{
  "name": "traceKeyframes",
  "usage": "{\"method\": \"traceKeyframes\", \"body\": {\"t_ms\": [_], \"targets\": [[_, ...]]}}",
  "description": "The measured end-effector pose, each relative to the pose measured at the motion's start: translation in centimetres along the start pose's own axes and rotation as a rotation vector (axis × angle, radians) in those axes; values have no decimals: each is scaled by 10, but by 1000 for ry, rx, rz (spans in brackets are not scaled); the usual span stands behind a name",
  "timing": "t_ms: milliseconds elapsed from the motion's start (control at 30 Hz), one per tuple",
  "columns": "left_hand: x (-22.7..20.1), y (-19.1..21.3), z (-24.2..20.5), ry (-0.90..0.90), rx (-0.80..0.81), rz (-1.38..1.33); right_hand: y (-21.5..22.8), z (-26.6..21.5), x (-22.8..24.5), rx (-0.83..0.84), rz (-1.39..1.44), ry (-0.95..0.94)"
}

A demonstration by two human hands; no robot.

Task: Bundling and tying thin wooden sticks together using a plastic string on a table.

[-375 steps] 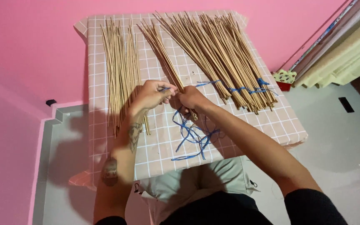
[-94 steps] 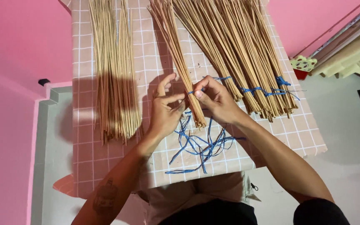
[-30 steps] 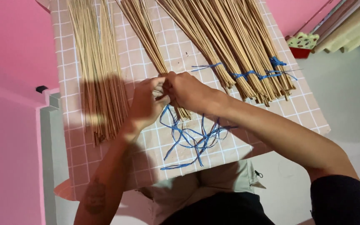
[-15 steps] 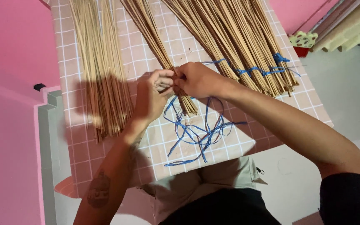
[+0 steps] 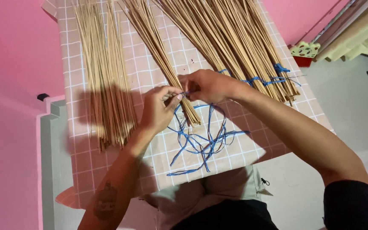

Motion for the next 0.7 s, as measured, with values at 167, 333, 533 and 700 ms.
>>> {"method": "traceKeyframes", "body": {"t_ms": [167, 333, 533, 700], "targets": [[-2, 2, -1, -16, 14, 112, -8, 11, -50, -64, -103, 5], [2, 0, -1, -31, -26, 203, -12, 2, -75, -103, -197, 15], [8, 0, -1, 12, -95, 93, -31, -3, -52, -283, 428, 192], [15, 0, 2, -34, -144, 21, -67, 32, -97, -437, 1291, 477]]}}
Point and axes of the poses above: each hand's wrist, its own z-axis towards the middle knuckle, its own y-axis out of the back of the hand, x = y × z, the point moved 3 cm from there along z, towards the middle knuckle, and after that the axes turned 5 degrees about y, right-handed, at the moved point
